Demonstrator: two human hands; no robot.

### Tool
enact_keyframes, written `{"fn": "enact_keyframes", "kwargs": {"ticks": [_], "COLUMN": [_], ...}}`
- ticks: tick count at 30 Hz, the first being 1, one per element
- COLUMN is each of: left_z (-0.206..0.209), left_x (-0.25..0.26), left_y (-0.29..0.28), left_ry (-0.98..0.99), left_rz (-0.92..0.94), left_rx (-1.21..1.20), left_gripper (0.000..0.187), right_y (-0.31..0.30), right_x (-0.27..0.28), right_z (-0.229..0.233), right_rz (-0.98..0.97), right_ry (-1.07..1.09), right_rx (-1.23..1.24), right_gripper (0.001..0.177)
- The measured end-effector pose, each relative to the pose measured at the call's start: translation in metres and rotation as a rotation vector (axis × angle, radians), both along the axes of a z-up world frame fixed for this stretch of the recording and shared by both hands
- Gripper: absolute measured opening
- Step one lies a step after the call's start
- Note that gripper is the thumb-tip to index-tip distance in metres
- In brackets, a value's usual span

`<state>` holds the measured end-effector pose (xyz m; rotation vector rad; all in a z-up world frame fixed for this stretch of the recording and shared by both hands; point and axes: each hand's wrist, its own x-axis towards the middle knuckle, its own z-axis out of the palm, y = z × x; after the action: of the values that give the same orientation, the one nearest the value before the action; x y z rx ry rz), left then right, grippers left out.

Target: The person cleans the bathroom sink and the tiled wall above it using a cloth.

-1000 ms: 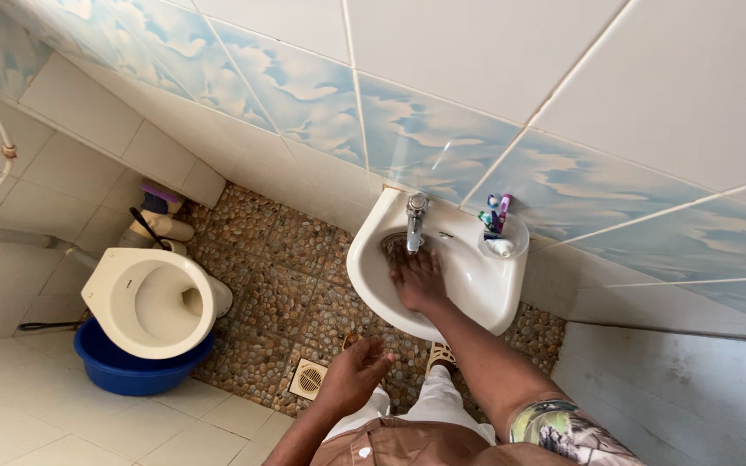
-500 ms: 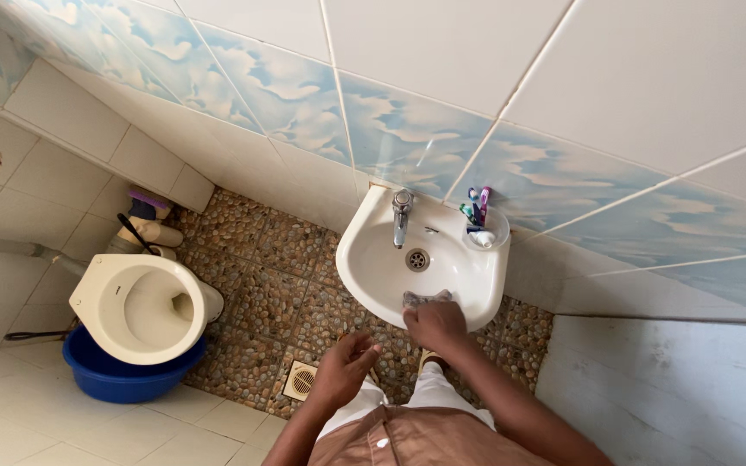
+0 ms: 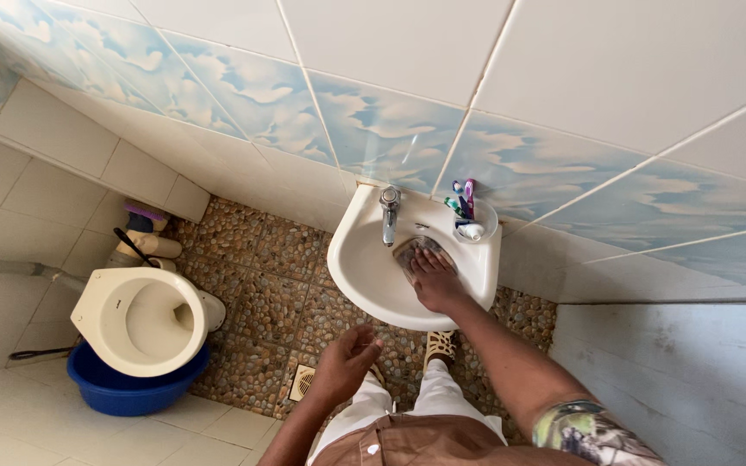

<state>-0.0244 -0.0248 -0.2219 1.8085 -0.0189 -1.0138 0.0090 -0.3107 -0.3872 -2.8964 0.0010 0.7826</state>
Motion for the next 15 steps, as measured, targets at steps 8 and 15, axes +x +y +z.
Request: {"fn": "enact_keyframes", "kwargs": {"ticks": [8, 15], "left_z": [-0.008, -0.008], "left_x": [-0.002, 0.001], "left_y": [0.011, -0.004], "left_ry": [0.06, 0.034], "left_rz": [0.095, -0.017], "left_rx": [-0.009, 0.058], "left_gripper": [0.058, 0.057], "right_y": [0.058, 0.002], "right_x": [-0.031, -0.009], "right_z": [0.13, 0.052], "right_rz": [-0.216, -0.01], "right_ry": [0.475, 0.046], "right_rx": [-0.104, -0.241], "right_gripper": [0.059, 0.065]}}
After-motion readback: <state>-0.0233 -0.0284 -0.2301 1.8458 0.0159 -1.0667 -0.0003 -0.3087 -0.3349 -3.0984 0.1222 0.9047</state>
